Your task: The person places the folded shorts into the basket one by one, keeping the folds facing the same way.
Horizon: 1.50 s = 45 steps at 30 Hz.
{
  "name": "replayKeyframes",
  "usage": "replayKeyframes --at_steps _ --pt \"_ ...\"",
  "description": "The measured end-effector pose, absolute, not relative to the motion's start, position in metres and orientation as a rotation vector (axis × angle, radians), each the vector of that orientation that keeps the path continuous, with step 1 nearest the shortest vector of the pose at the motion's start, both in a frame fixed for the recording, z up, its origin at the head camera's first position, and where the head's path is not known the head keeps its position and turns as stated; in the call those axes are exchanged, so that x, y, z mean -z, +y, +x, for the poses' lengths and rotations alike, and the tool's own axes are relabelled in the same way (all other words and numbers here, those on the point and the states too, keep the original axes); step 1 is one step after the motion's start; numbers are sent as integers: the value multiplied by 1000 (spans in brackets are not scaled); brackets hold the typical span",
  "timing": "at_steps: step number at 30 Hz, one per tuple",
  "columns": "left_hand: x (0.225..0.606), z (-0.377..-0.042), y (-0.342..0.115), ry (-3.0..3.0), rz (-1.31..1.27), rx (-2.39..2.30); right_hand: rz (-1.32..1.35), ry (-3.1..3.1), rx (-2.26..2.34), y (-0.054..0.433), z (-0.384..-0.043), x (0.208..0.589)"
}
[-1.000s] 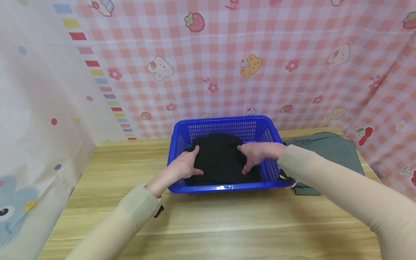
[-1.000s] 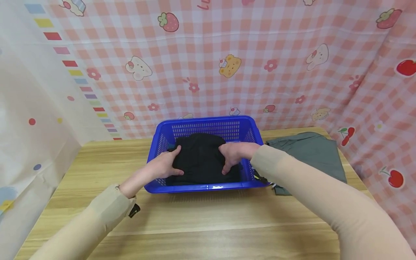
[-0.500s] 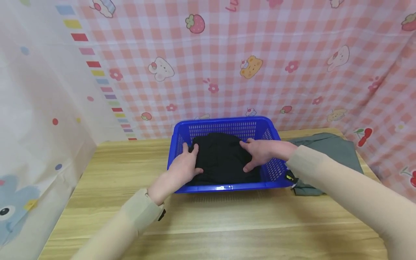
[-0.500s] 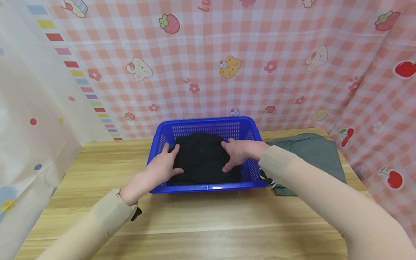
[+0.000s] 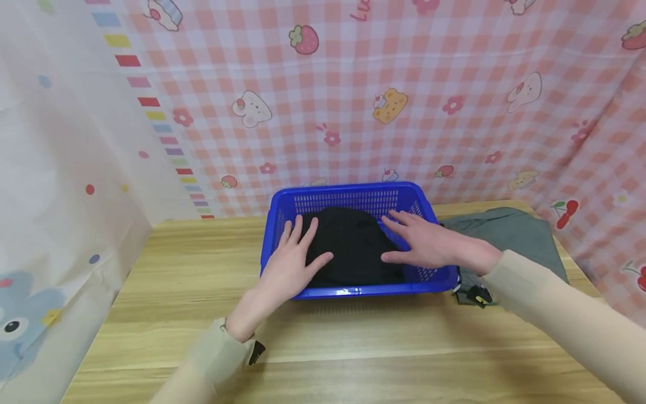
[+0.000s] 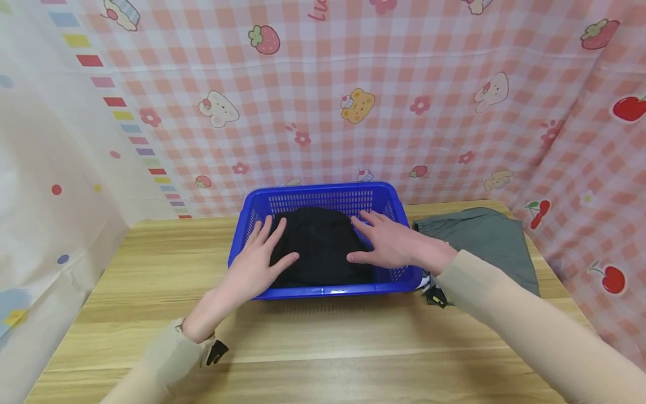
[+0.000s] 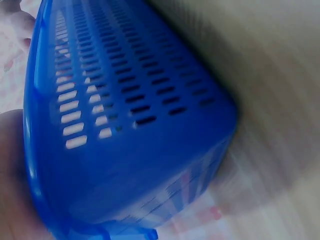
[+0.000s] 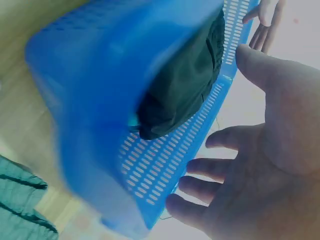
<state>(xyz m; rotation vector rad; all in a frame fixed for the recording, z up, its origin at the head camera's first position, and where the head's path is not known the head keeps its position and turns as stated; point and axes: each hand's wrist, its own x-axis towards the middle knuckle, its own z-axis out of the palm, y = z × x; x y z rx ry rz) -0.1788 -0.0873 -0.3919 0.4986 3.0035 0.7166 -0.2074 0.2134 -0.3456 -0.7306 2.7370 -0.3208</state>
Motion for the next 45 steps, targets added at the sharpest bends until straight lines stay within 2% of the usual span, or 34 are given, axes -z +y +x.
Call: replayKeyframes --at_steps 8,20,36,45 --pt "397 -157 -71 3028 564 -731 -834 2878 312 233 -183 361" --pt "397 -129 -40 3052 736 -796 -834 3059 333 248 -150 376" --pt "414 -115 0 3100 976 -878 -817 3184 461 280 -124 387" --pt "418 -112 18 3128 997 -753 -808 3253 460 304 -121 395"
